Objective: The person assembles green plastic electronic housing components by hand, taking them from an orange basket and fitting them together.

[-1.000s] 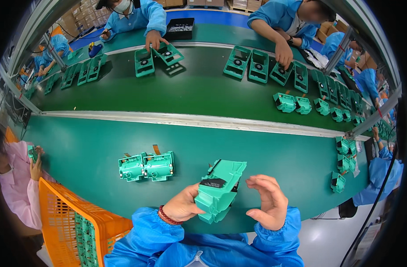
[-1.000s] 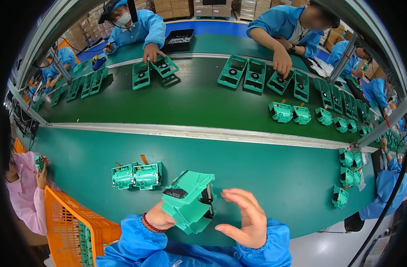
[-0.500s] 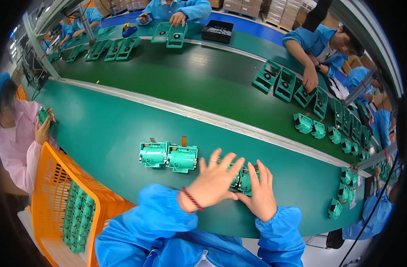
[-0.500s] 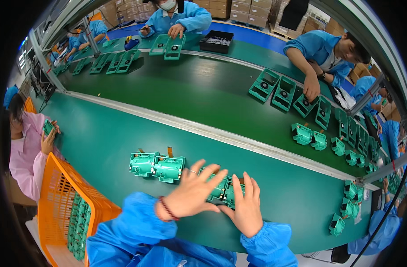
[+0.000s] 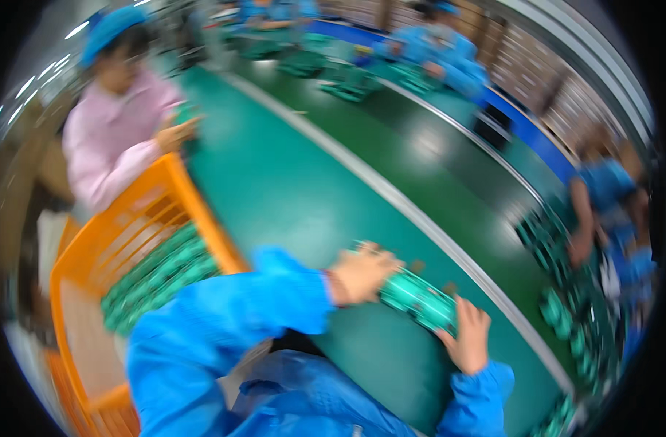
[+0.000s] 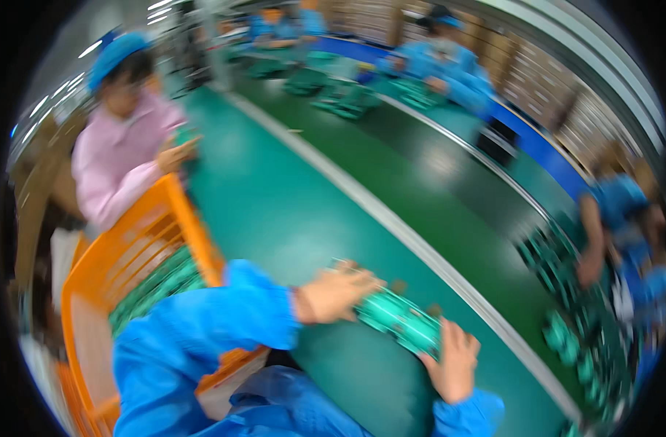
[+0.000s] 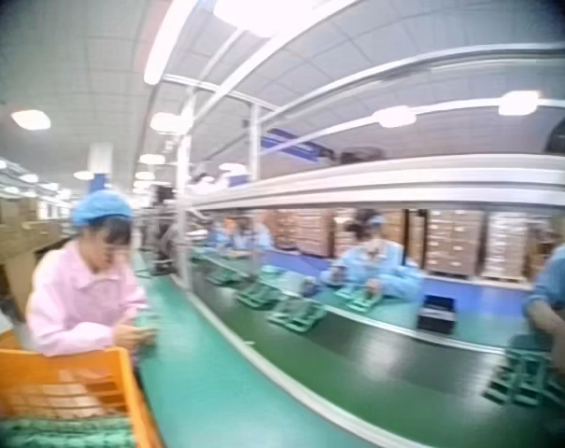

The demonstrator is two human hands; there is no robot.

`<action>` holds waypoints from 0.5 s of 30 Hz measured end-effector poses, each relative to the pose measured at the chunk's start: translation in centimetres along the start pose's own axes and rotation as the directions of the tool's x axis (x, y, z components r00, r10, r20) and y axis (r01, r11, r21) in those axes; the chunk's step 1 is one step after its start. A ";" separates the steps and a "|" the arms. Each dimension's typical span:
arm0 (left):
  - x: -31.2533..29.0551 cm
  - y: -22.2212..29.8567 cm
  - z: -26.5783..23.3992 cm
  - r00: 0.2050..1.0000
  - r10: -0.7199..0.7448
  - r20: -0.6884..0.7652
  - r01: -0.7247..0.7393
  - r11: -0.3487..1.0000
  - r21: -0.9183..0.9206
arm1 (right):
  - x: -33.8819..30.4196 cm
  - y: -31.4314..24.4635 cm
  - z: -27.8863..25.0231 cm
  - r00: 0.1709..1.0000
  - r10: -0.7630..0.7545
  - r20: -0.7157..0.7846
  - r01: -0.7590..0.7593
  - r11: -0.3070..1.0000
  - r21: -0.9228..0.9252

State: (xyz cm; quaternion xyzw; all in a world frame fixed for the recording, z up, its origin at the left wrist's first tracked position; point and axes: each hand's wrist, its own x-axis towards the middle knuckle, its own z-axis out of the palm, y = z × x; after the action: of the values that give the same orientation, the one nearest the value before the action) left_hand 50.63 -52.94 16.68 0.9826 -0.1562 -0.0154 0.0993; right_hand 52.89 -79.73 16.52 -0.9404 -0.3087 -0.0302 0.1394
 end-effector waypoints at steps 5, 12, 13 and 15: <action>6.9 -2.0 7.8 0.971 -0.230 -0.061 0.231 0.973 0.015 | 1.2 -0.7 -0.3 0.998 -0.055 0.044 0.061 0.988 -0.145; -4.1 -7.3 -12.2 0.823 -0.388 -0.415 0.382 0.919 -0.101 | 12.5 -10.6 -7.0 0.895 -0.438 -0.091 0.422 0.894 -0.148; -8.2 -8.6 -14.3 0.741 -0.412 -0.530 0.451 0.891 -0.063 | 13.8 -16.0 -8.2 0.857 -0.500 -0.123 0.487 0.865 -0.120; -16.2 -11.3 -18.2 0.698 -0.451 -0.556 0.555 0.831 0.023 | 16.6 -21.4 -7.2 0.787 -0.590 -0.179 0.589 0.806 -0.067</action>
State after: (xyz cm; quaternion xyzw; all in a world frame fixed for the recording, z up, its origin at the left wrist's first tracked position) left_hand 39.79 -33.94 32.28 0.9571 0.1522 0.2438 0.0364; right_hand 53.85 -55.75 31.04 -0.7904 -0.5714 -0.1635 0.1483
